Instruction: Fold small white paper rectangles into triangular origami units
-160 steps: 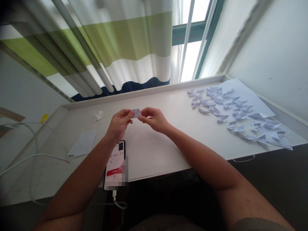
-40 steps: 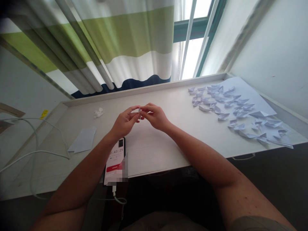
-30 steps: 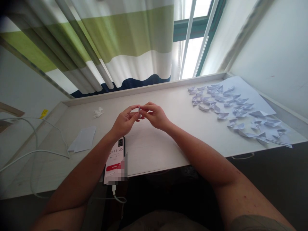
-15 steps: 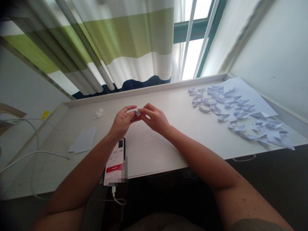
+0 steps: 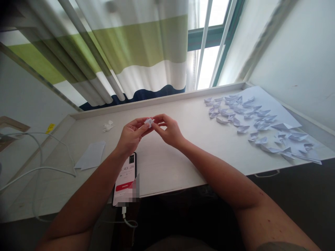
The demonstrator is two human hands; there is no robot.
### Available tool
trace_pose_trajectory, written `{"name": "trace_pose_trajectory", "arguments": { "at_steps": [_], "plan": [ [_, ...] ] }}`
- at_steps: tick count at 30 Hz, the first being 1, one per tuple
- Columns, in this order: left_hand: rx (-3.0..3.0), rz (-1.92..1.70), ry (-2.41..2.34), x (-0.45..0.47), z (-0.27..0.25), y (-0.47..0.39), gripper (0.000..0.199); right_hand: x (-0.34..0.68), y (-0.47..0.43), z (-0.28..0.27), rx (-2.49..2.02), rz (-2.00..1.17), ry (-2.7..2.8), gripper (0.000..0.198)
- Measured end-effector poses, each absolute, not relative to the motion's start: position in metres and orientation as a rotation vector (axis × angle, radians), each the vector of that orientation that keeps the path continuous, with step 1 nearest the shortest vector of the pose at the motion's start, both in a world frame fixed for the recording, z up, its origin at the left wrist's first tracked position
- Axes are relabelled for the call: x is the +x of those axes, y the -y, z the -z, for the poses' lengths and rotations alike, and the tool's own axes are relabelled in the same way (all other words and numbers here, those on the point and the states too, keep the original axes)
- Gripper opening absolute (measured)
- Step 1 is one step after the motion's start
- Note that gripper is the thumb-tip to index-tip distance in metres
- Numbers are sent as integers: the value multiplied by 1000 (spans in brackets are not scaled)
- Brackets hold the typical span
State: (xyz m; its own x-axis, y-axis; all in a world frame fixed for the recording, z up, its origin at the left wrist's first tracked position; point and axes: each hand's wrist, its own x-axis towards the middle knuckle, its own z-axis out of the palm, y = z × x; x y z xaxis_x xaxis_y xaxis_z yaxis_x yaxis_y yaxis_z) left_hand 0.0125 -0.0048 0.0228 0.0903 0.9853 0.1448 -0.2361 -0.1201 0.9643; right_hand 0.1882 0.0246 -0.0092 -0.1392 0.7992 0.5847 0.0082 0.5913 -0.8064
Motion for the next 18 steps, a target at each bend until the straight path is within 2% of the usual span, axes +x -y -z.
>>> {"name": "trace_pose_trajectory", "arguments": {
  "at_steps": [2,5,11,18],
  "plan": [
    [1176,-1346,-888,14,-19,4,41,188,-26,9,-735,-940,1519,41],
    [1182,-1357,-922,15,-14,2,42,188,-27,7,-749,-1011,1520,48],
    [1432,-1403,-1117,8,-12,-2,45,189,-22,0,-735,-977,1544,48],
    [1732,-1455,-1179,6,-12,0,25,193,-25,4,-744,-897,1636,50]
  ]
}}
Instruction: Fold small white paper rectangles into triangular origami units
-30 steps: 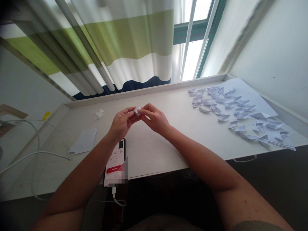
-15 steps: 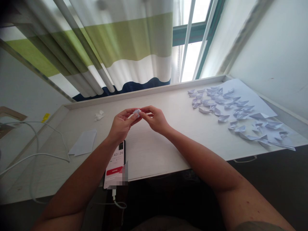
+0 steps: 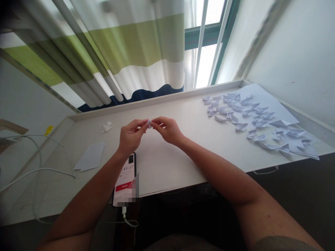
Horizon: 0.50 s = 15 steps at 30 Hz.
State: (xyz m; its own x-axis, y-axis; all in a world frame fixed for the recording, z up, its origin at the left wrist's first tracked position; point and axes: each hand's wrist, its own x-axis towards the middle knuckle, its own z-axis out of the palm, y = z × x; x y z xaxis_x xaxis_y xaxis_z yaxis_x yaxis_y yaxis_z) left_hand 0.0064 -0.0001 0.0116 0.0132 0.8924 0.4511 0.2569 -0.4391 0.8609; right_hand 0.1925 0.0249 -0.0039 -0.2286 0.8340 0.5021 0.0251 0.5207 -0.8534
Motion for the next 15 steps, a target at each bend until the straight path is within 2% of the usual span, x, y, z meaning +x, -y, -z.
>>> {"name": "trace_pose_trajectory", "arguments": {
  "at_steps": [6,15],
  "plan": [
    [1659,-1396,-1149,6,-14,1,28,192,-22,4,-743,-829,1676,45],
    [1532,-1334,-1111,5,-12,-1,33,190,-27,6,-752,-1097,1557,56]
  ]
}}
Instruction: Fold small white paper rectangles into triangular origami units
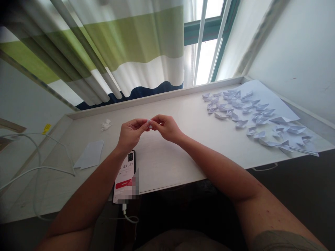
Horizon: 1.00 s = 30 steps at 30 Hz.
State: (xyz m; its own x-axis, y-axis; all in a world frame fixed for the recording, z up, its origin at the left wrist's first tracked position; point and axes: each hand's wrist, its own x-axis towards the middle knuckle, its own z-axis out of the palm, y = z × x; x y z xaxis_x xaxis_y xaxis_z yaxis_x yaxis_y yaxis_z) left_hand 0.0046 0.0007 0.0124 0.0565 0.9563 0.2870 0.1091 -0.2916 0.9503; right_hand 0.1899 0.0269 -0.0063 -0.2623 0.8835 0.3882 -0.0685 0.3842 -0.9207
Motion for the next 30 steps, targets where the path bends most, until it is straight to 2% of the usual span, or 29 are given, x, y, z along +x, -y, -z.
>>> {"name": "trace_pose_trajectory", "arguments": {
  "at_steps": [5,16,25,30],
  "plan": [
    [1518,-1294,-1078,0,-11,-5,34,191,-27,2,-724,-1176,1525,56],
    [1366,-1514,-1088,9,-16,-2,37,189,-25,-2,-746,-1182,1309,53],
    [1618,-1370,-1094,5,-16,-2,32,193,-22,-6,-716,-1163,1526,50],
    [1583,-1472,-1089,9,-13,-1,32,193,-22,-7,-715,-1195,1451,48]
  ]
}}
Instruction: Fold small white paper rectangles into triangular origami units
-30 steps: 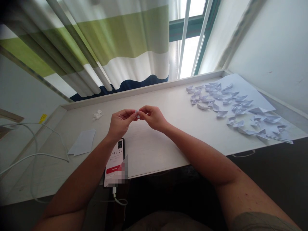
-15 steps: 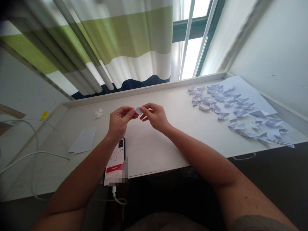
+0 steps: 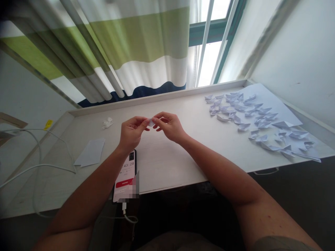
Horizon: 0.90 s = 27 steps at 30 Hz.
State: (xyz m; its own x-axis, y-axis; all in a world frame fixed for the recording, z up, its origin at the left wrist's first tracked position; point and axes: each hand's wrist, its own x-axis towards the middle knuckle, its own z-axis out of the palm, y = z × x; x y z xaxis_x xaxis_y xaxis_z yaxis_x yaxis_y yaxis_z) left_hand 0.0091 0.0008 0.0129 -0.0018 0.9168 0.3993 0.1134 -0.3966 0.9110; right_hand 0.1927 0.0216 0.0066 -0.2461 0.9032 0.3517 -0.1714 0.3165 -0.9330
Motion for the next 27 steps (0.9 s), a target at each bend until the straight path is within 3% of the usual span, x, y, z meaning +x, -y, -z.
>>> {"name": "trace_pose_trajectory", "arguments": {
  "at_steps": [8,15,27],
  "plan": [
    [1448,-1566,-1056,12,-14,0,30,188,-28,2,-653,-1239,1255,47],
    [1644,-1418,-1074,5,-19,0,25,189,-30,1,-609,-1252,1250,46],
    [1592,-1444,-1044,3,-21,1,36,196,-28,-3,-560,-1194,1466,53]
  ]
}}
